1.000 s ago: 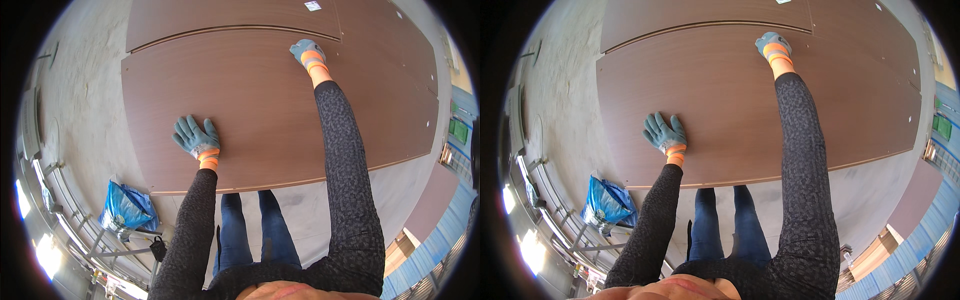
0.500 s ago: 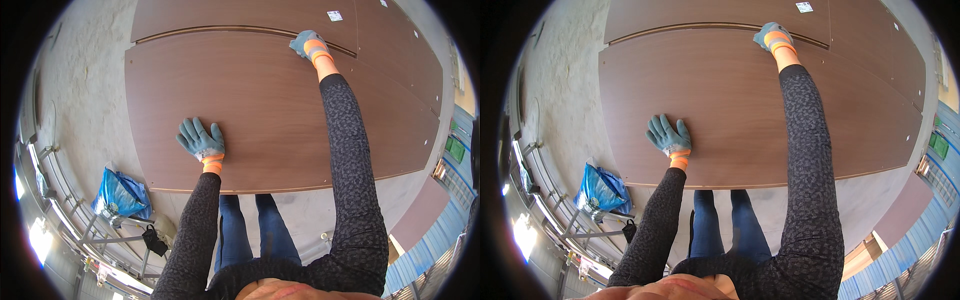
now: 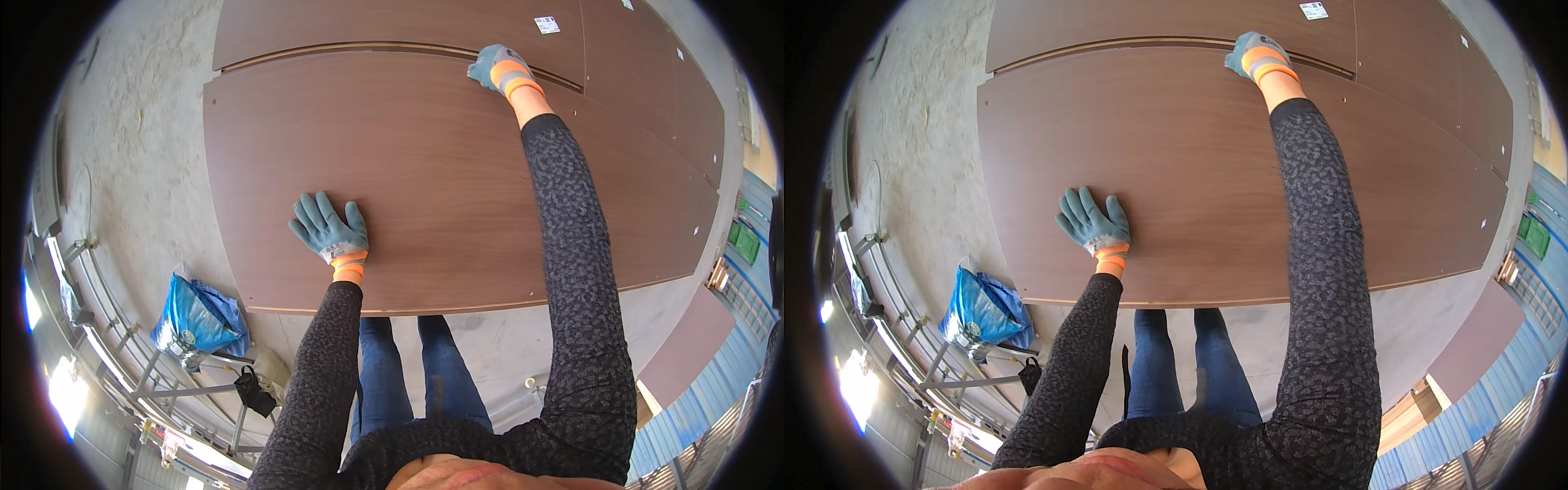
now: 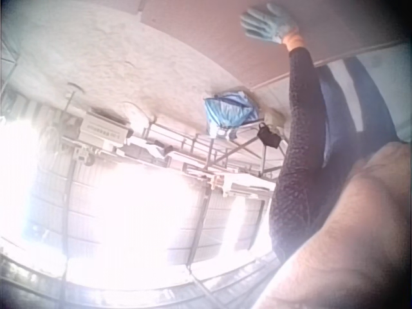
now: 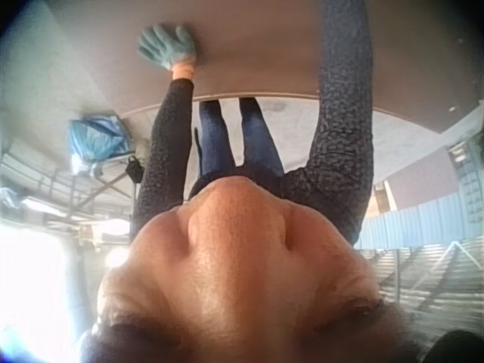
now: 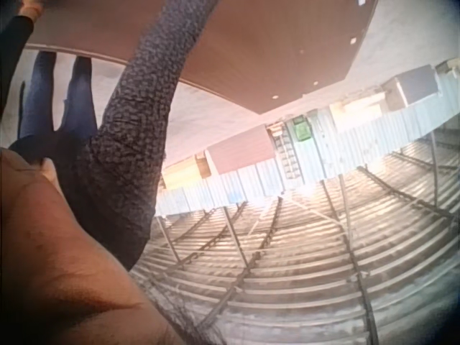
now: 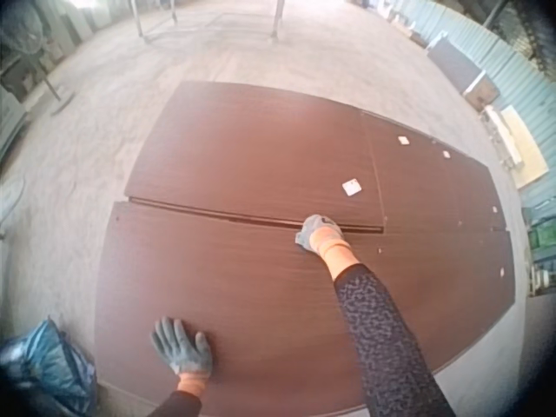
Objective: The person wipes the surface of large brown wood panels with a cloth, then lifts and stacks them. They continue wiping and stacking additional panels in a workshop setting.
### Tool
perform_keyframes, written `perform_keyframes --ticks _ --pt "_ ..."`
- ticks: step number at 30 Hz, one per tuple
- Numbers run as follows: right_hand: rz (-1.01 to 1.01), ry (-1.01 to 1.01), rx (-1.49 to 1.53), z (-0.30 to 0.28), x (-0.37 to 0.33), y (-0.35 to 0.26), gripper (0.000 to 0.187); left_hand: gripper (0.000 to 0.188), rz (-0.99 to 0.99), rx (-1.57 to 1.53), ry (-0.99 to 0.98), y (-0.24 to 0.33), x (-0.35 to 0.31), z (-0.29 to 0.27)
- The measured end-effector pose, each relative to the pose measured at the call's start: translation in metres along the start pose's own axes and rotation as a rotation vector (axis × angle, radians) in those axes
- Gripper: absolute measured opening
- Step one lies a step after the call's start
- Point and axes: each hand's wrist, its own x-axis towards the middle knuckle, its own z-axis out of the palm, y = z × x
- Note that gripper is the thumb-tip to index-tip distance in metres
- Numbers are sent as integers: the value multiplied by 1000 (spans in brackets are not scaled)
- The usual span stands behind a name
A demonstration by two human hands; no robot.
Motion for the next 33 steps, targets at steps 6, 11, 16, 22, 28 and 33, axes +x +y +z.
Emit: perform_keyframes --ticks 6,11,16,22,28,33 --pt "-32 36 113 10 -3 14 40 62 -7 22 -40 1 0 1" --pt "-151 567 702 48 -16 50 45 63 -8 26 -13 -3 -2 4" --pt "172 609 352 57 -77 -74 62 62 -43 56 -41 -16 -4 -1" --pt "-1089 141 469 112 -265 -361 54 60 -15 32 26 -6 -1 -1" --pt "-1063 293 878 184 -274 -374 40 59 21 25 -34 15 7 -7" --pt "-411 726 1096 164 -225 -181 30 57 -37 37 -104 -4 -3 -2"
